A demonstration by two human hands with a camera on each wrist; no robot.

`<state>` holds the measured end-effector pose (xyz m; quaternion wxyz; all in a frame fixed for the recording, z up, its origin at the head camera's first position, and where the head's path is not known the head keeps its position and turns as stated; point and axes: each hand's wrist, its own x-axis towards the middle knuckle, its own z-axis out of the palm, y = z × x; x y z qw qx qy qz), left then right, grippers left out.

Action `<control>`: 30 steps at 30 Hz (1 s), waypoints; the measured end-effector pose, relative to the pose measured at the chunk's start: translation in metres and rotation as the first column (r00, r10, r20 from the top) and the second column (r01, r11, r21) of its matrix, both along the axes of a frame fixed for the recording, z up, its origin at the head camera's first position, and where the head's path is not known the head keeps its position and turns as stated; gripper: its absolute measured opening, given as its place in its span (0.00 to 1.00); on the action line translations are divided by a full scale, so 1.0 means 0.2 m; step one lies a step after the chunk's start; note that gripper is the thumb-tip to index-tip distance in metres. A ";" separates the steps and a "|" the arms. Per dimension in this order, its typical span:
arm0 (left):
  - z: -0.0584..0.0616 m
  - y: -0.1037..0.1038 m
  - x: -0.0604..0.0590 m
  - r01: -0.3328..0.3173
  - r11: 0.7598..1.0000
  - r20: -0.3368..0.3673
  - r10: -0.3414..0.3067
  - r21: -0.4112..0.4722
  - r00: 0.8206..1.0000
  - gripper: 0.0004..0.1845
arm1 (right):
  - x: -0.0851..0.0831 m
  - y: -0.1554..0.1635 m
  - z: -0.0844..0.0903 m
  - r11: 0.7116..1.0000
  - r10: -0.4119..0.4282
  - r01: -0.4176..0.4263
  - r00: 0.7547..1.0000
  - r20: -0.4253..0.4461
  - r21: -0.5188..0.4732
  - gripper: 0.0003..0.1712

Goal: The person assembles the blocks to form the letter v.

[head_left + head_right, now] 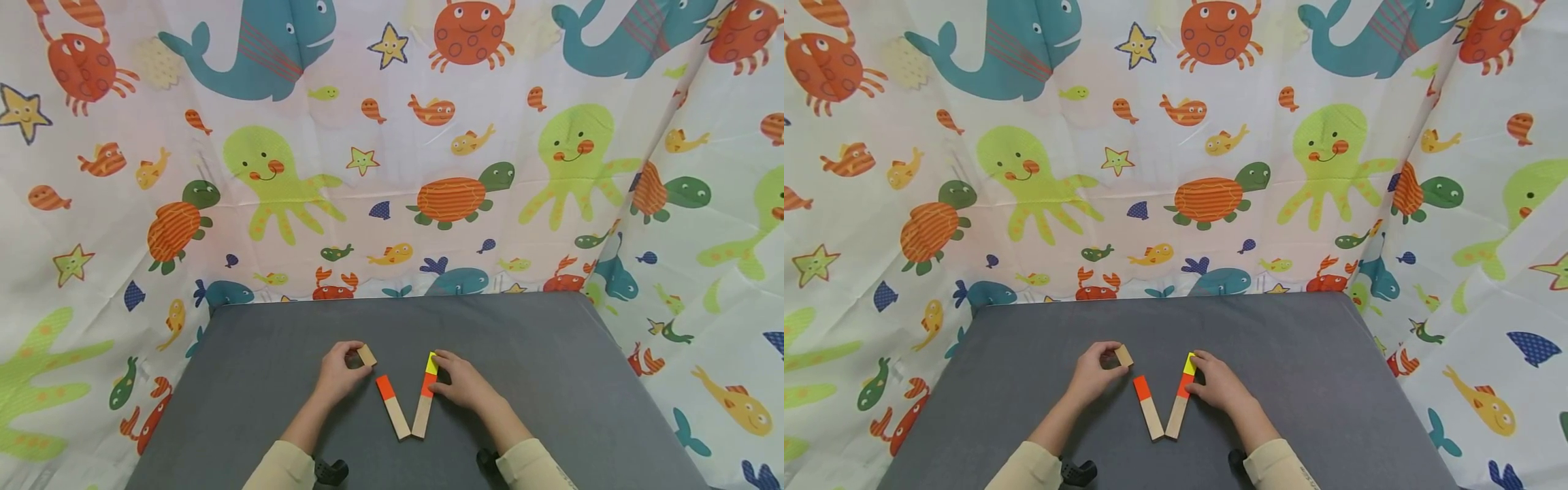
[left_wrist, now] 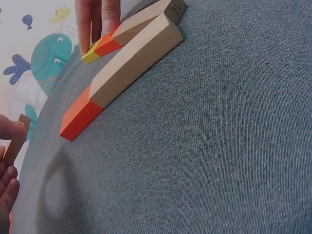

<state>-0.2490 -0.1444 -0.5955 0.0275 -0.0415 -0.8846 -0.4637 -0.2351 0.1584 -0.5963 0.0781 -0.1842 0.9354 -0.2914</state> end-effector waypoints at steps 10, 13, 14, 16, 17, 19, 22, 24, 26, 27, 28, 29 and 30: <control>-0.01 0.05 0.00 0.013 1.000 0.025 -0.013 -0.007 1.000 0.25 | 0.00 0.00 0.01 1.000 -0.001 0.001 1.000 0.000 0.007 0.36; -0.01 0.06 -0.01 0.013 1.000 0.026 -0.013 -0.013 1.000 0.25 | 0.00 0.00 0.01 1.000 0.001 -0.001 1.000 0.002 0.006 0.36; -0.01 0.06 0.00 0.015 1.000 0.023 -0.015 -0.011 1.000 0.25 | 0.00 0.00 0.01 1.000 0.002 -0.002 1.000 0.004 0.003 0.36; -0.01 0.06 0.00 0.023 1.000 0.018 -0.022 -0.011 1.000 0.26 | 0.00 0.00 0.01 1.000 0.003 -0.003 1.000 0.007 0.002 0.36; -0.01 0.07 0.00 0.026 1.000 0.016 -0.026 -0.010 1.000 0.26 | 0.00 0.00 0.01 1.000 0.004 -0.004 1.000 0.008 0.003 0.36; -0.02 0.07 0.00 0.030 0.999 0.013 -0.030 -0.012 0.999 0.26 | 0.00 0.00 0.00 1.000 0.007 -0.007 1.000 0.010 0.003 0.36; -0.03 0.08 0.00 0.026 1.000 0.016 -0.026 -0.013 1.000 0.26 | 0.00 0.00 0.00 1.000 0.010 -0.010 1.000 0.012 0.006 0.37; -0.03 0.08 0.00 0.025 1.000 0.012 -0.025 -0.018 1.000 0.25 | 0.00 0.00 0.00 1.000 0.009 -0.009 1.000 0.011 0.006 0.37; -0.03 0.09 0.01 0.029 0.999 0.006 -0.029 -0.027 1.000 0.25 | 0.00 0.00 0.00 1.000 0.004 -0.004 1.000 0.014 0.003 0.37; -0.04 0.09 0.01 0.030 0.999 0.006 -0.029 -0.030 1.000 0.25 | 0.00 0.00 -0.01 1.000 0.003 -0.003 1.000 0.015 0.007 0.37; -0.04 0.09 0.01 0.029 0.999 0.011 -0.029 -0.030 1.000 0.25 | 0.00 0.00 -0.01 1.000 0.002 -0.002 1.000 0.015 0.007 0.37; -0.04 0.09 0.01 0.028 0.999 0.014 -0.028 -0.031 1.000 0.25 | 0.00 0.00 -0.01 1.000 0.001 -0.001 1.000 0.015 0.007 0.37; -0.04 0.09 0.01 0.026 0.999 0.021 -0.025 -0.031 0.999 0.25 | 0.00 0.00 -0.01 1.000 0.000 0.000 1.000 0.015 0.009 0.37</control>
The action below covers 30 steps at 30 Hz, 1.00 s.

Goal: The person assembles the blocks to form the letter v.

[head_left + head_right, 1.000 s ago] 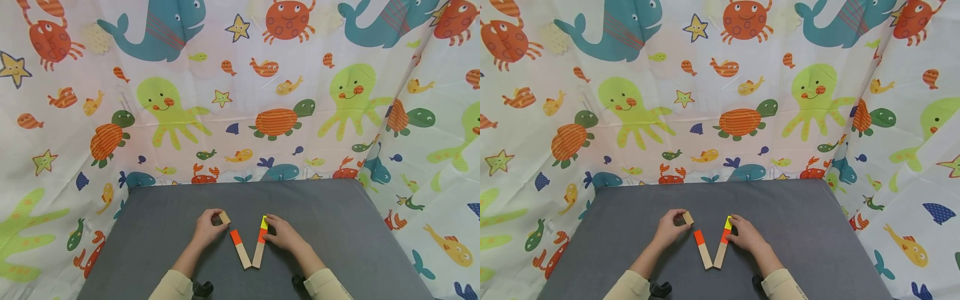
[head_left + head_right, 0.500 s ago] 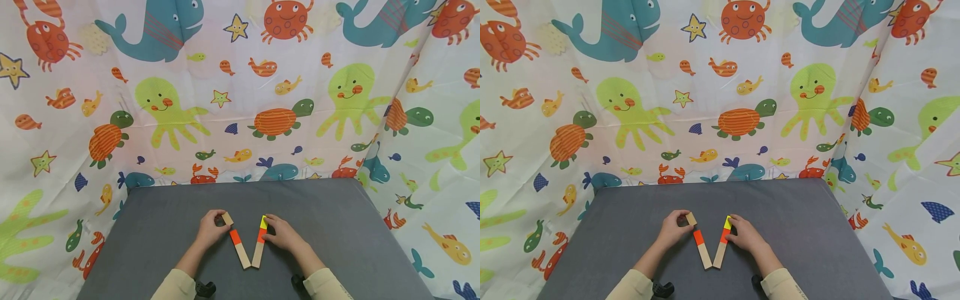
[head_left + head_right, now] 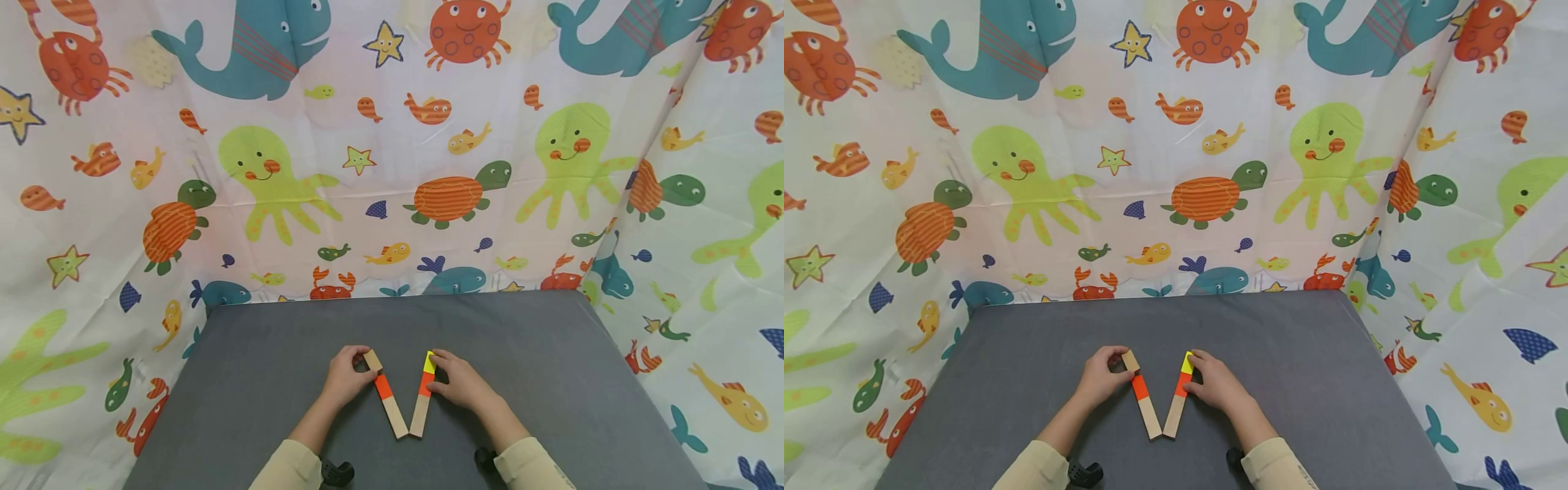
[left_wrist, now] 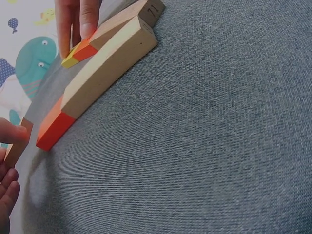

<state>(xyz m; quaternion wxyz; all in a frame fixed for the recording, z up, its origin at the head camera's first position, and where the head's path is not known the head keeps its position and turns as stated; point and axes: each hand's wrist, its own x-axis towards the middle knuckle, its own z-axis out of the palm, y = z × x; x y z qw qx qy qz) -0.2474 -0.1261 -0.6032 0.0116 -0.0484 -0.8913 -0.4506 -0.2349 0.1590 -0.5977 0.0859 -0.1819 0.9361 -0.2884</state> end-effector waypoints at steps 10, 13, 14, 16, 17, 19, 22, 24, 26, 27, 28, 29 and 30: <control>-0.03 -0.01 0.00 0.010 1.000 0.042 -0.010 0.001 0.999 0.25 | 0.00 0.00 0.00 1.000 0.001 -0.001 1.000 -0.010 -0.006 0.38; -0.03 0.00 0.00 0.017 1.000 0.041 -0.017 -0.005 0.999 0.25 | 0.00 0.00 0.00 1.000 0.002 -0.002 1.000 -0.013 -0.008 0.38; -0.03 0.00 0.00 0.020 1.000 0.039 -0.020 -0.008 0.999 0.25 | 0.00 0.00 0.00 1.000 0.002 -0.002 1.000 -0.014 -0.008 0.38; -0.04 0.00 0.00 0.025 1.000 0.039 -0.024 -0.015 0.999 0.25 | 0.00 0.00 0.00 1.000 0.001 -0.002 1.000 -0.014 -0.008 0.38; -0.04 0.00 0.00 0.029 0.999 0.038 -0.028 -0.020 0.999 0.25 | 0.00 0.00 -0.01 1.000 0.001 -0.001 1.000 -0.014 -0.007 0.38; -0.04 0.00 0.00 0.031 0.999 0.039 -0.030 -0.023 0.999 0.25 | 0.00 0.00 -0.01 1.000 -0.001 0.001 1.000 -0.013 -0.005 0.38; -0.04 0.00 0.00 0.033 0.999 0.044 -0.032 -0.026 0.999 0.25 | 0.00 0.00 -0.01 1.000 -0.003 0.003 1.000 -0.011 -0.003 0.38; -0.04 0.00 0.00 0.033 0.999 0.049 -0.032 -0.023 0.998 0.25 | 0.00 0.00 -0.01 1.000 -0.002 0.002 1.000 -0.008 -0.003 0.38; -0.05 0.00 -0.01 0.039 0.999 0.048 -0.037 -0.026 0.998 0.25 | 0.00 0.00 -0.01 1.000 -0.001 0.001 1.000 -0.006 -0.006 0.38; -0.05 0.00 -0.01 0.041 0.999 0.050 -0.039 -0.029 0.998 0.25 | 0.00 0.00 -0.01 1.000 0.000 0.000 1.000 -0.006 -0.008 0.38; -0.06 0.00 -0.01 0.045 0.998 0.049 -0.043 -0.033 0.998 0.25 | 0.00 0.00 -0.01 1.000 0.000 0.000 1.000 -0.005 -0.010 0.38; -0.06 0.00 -0.01 0.050 0.998 0.048 -0.048 -0.037 0.998 0.25 | 0.00 0.00 -0.01 1.000 0.001 -0.001 1.000 -0.006 -0.009 0.38; -0.06 0.00 -0.02 0.057 0.997 0.044 -0.055 -0.044 0.998 0.25 | 0.00 0.00 -0.01 1.000 0.000 0.000 1.000 -0.008 -0.011 0.37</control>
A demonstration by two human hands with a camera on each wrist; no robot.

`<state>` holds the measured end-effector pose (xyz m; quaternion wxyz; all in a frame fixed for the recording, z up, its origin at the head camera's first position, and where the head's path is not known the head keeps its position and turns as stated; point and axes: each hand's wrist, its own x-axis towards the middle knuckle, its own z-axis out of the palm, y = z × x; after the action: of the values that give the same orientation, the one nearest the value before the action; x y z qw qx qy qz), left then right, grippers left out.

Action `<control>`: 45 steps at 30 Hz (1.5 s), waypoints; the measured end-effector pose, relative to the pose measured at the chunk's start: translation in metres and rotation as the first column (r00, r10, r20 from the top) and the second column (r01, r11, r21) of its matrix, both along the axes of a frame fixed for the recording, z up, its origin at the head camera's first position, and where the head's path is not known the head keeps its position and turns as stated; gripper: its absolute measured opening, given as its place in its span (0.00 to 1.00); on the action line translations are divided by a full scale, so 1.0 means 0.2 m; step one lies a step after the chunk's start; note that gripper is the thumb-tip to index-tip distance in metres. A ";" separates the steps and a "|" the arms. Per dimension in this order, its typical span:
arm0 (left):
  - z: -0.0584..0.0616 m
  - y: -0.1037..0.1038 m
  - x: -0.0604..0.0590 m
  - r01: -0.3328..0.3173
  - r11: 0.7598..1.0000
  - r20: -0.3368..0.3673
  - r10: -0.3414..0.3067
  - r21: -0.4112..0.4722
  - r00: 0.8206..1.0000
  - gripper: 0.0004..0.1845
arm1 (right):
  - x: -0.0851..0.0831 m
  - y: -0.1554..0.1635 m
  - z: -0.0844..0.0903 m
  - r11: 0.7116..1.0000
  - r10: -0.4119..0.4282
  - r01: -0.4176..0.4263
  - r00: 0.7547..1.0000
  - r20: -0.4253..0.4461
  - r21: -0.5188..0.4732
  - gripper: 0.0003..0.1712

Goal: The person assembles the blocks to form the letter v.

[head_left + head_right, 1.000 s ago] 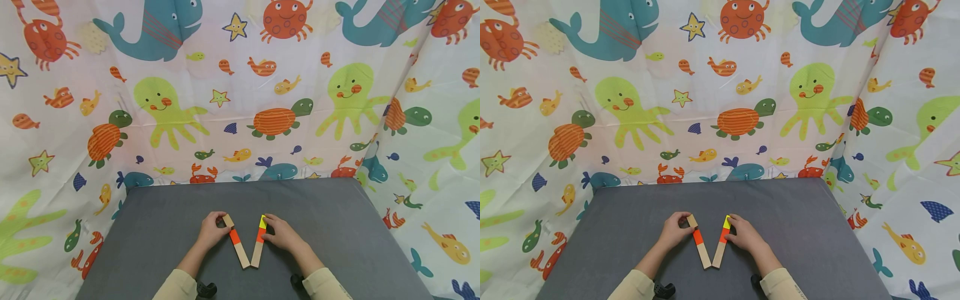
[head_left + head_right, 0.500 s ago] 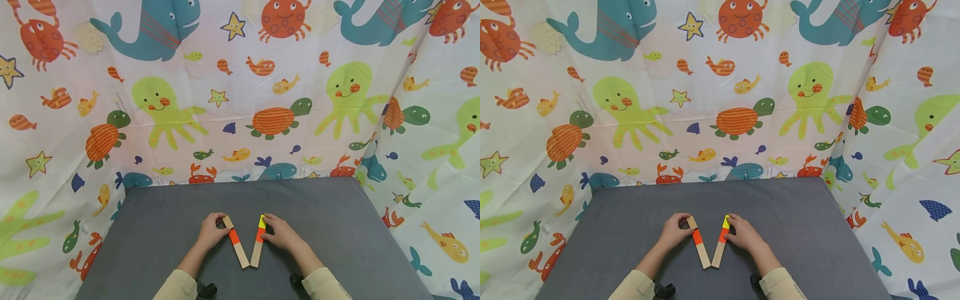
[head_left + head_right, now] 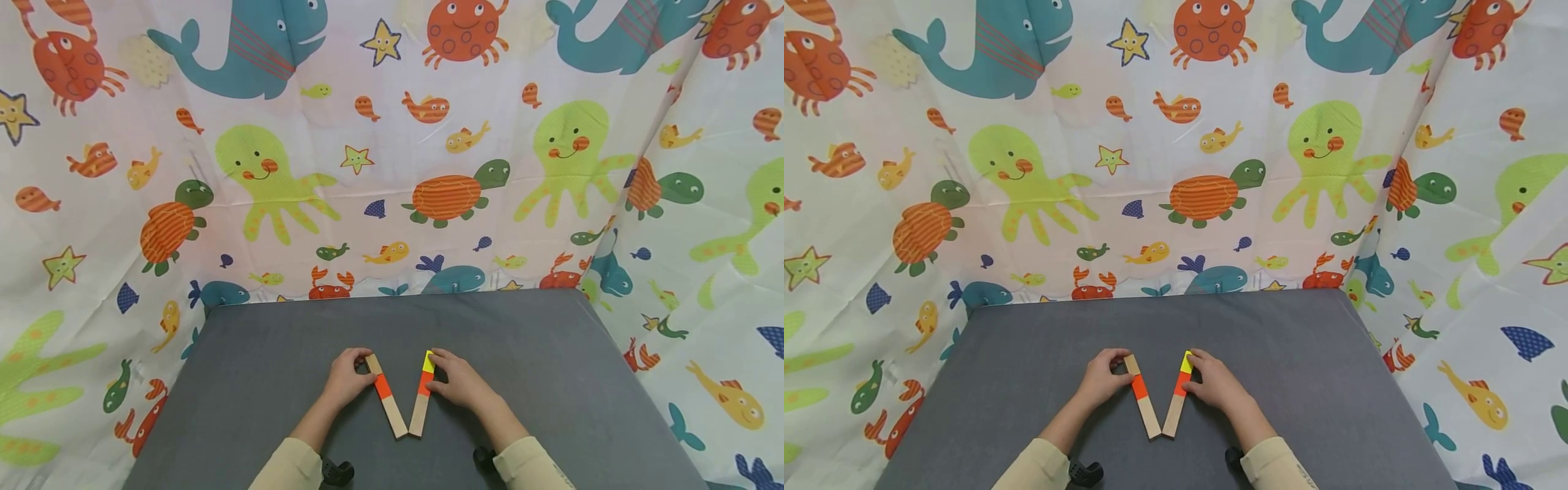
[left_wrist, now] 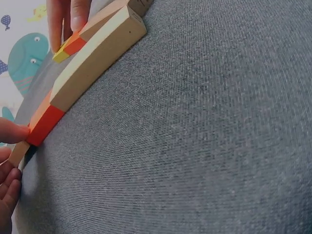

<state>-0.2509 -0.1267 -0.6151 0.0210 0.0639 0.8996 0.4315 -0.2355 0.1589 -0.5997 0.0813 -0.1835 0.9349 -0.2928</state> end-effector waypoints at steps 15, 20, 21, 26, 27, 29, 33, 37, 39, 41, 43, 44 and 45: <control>0.00 0.00 -0.02 0.013 0.998 -0.034 -0.015 -0.062 0.999 0.20 | 0.00 0.00 0.00 1.000 -0.006 0.006 1.000 0.002 -0.003 0.38; -0.01 0.00 -0.03 0.024 0.998 -0.034 -0.027 -0.061 0.999 0.20 | 0.00 0.00 0.01 1.000 -0.004 0.004 1.000 0.003 0.003 0.38; -0.01 0.00 -0.03 0.026 0.998 -0.037 -0.029 -0.059 0.999 0.19 | 0.00 0.01 0.01 1.000 0.000 0.000 1.000 0.000 0.000 0.38; -0.02 0.00 -0.03 0.030 0.998 -0.054 -0.033 -0.061 0.998 0.19 | 0.00 0.01 0.01 1.000 0.011 -0.011 1.000 -0.002 -0.003 0.38; -0.02 0.00 -0.03 0.031 0.998 -0.058 -0.035 -0.061 0.998 0.19 | 0.00 0.01 0.00 1.000 0.010 -0.010 1.000 -0.003 -0.006 0.38; -0.02 0.00 -0.03 0.034 0.998 -0.062 -0.037 -0.057 0.997 0.18 | 0.00 0.01 0.00 1.000 0.002 -0.002 1.000 0.003 -0.004 0.39; -0.01 0.00 -0.03 0.034 0.999 -0.070 -0.037 -0.035 0.997 0.18 | 0.00 0.02 0.00 1.000 -0.001 0.001 1.000 0.006 -0.021 0.41; -0.01 -0.01 -0.02 0.032 0.999 -0.080 -0.034 -0.025 0.996 0.18 | -0.01 0.02 0.01 0.999 -0.002 0.003 1.000 0.017 -0.033 0.42; -0.02 -0.03 -0.01 0.024 0.999 -0.084 -0.026 -0.023 0.996 0.18 | -0.01 0.02 0.01 0.999 -0.008 0.009 1.000 0.022 -0.037 0.42; -0.03 -0.05 0.00 0.015 1.000 -0.096 -0.016 -0.017 0.995 0.19 | -0.01 0.03 0.01 0.999 -0.013 0.013 1.000 0.018 -0.037 0.41; -0.03 -0.08 0.02 -0.001 1.000 -0.104 0.001 -0.009 0.995 0.20 | -0.01 0.03 0.02 0.999 -0.014 0.014 1.000 0.010 -0.043 0.40; -0.03 -0.09 0.03 -0.006 1.000 -0.110 0.006 -0.007 0.994 0.20 | -0.01 0.03 0.02 0.999 -0.017 0.017 1.000 0.007 -0.051 0.40; -0.03 -0.10 0.04 -0.012 1.000 -0.114 0.011 -0.006 0.993 0.20 | -0.01 0.04 0.02 0.998 -0.020 0.020 1.000 0.002 -0.054 0.40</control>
<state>-0.2428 -0.1475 -0.6209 -0.0325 0.0831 0.9011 0.4243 -0.2366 0.1662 -0.5957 0.0740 -0.1761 0.9283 -0.3190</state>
